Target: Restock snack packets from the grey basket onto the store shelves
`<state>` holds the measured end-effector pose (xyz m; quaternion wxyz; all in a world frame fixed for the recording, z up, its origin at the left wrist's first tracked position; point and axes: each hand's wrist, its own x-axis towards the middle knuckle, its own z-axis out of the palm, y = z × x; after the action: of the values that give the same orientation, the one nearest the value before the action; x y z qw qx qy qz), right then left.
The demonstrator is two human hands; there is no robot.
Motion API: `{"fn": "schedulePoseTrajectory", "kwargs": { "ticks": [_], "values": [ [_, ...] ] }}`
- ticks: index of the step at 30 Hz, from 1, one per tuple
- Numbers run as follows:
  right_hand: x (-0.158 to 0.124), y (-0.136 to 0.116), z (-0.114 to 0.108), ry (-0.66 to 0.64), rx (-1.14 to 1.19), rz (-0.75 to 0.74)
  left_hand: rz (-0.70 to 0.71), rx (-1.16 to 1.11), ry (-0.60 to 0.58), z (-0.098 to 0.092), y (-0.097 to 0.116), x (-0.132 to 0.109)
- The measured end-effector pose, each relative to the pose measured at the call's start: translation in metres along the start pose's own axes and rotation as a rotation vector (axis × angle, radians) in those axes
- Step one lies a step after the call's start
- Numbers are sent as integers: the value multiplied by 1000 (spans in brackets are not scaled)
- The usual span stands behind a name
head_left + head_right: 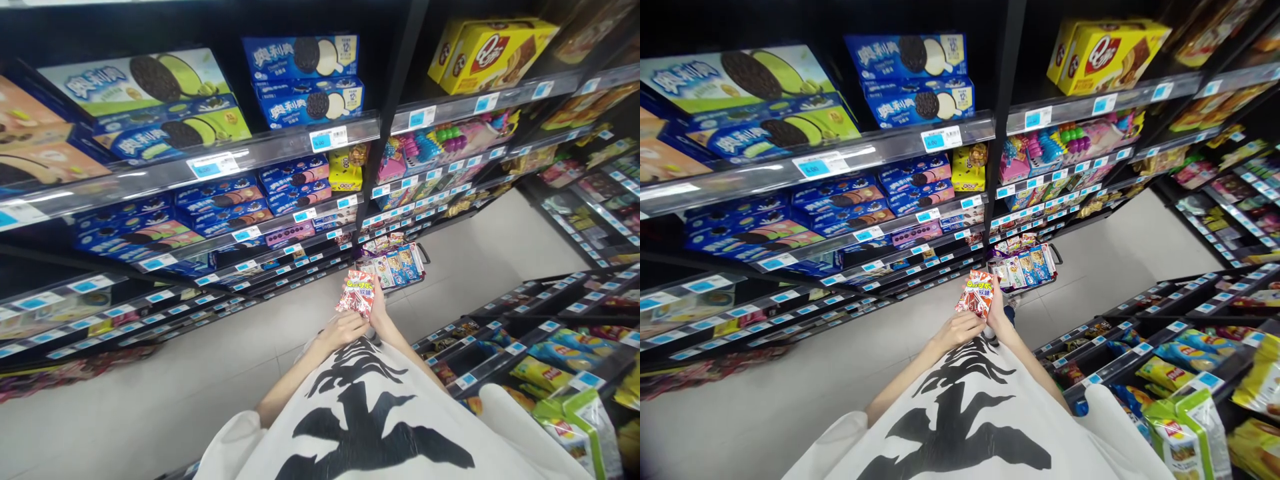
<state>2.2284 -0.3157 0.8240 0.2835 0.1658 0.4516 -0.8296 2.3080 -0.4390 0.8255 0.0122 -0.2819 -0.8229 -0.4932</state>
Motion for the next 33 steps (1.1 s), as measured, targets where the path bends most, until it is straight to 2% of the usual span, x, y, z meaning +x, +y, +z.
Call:
{"fn": "schedulePoseTrajectory", "kwargs": {
  "ticks": [4,7,12,17,21,24,28,33],
  "values": [
    [-4,-5,-1,-39,216,48,332,349,28,7,-9,1],
    [-4,-5,-3,-61,282,70,452,518,49,10,-13,2],
    [-1,0,-8,-65,302,44,474,511,41,11,-13,2],
    [1,4,-13,-81,223,66,486,533,20,9,-10,4],
    [3,6,-16,-22,205,28,453,555,-35,7,-6,5],
    [5,8,-20,-43,232,60,418,555,-71,6,-3,5],
    [5,9,-24,-101,276,62,434,575,-59,5,0,7],
    [-1,5,-21,-76,259,52,505,614,-26,5,2,9]
  ]
}}
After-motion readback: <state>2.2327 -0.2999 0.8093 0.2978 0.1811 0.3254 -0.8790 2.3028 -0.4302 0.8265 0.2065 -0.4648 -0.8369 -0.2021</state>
